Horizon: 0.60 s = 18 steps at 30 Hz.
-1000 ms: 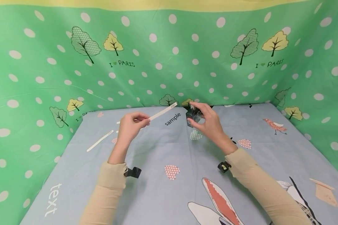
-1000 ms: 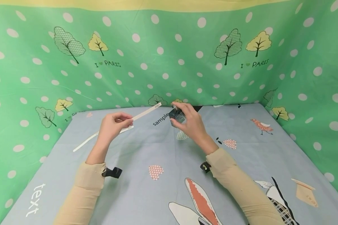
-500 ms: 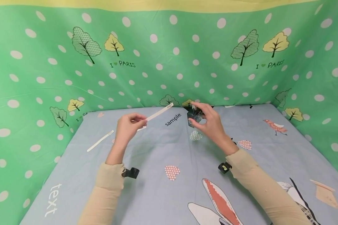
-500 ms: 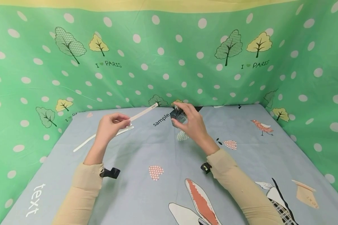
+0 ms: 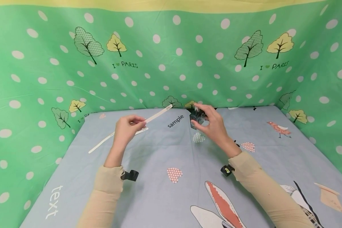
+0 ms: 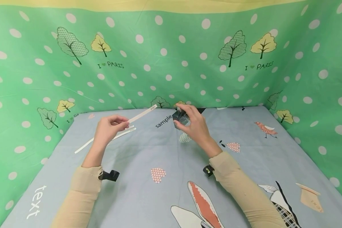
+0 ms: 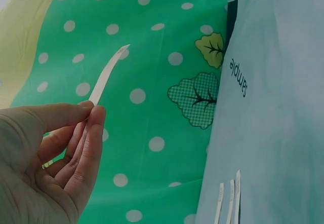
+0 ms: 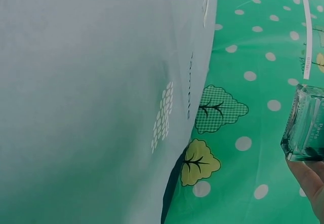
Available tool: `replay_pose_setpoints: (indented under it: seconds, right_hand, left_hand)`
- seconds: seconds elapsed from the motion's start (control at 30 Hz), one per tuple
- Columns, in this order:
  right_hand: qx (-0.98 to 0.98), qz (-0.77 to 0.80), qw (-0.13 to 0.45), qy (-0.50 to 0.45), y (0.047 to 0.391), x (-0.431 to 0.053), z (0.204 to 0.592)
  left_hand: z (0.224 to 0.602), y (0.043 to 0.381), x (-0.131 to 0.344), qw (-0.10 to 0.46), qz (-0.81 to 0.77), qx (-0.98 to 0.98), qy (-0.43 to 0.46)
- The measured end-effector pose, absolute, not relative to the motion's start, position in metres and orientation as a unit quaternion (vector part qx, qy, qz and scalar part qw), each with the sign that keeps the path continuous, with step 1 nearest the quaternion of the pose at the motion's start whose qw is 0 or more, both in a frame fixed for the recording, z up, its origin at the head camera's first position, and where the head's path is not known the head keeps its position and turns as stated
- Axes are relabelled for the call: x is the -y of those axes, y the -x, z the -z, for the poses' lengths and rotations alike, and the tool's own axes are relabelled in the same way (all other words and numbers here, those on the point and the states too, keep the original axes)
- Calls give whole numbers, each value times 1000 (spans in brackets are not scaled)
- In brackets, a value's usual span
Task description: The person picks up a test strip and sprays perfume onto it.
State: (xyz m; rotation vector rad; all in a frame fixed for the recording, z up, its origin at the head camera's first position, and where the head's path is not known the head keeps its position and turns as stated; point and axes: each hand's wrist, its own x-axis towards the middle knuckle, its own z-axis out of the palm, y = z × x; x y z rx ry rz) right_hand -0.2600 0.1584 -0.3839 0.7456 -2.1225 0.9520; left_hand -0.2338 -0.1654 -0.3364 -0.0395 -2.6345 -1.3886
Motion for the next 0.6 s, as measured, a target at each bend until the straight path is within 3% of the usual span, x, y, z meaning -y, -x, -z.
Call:
replay_pose_setpoints:
  seconds: [0.6]
  right_hand:
    - [815,-373,339,-286,261,-159,385]
  left_hand:
    - [340,234,178,82,458,885,-12]
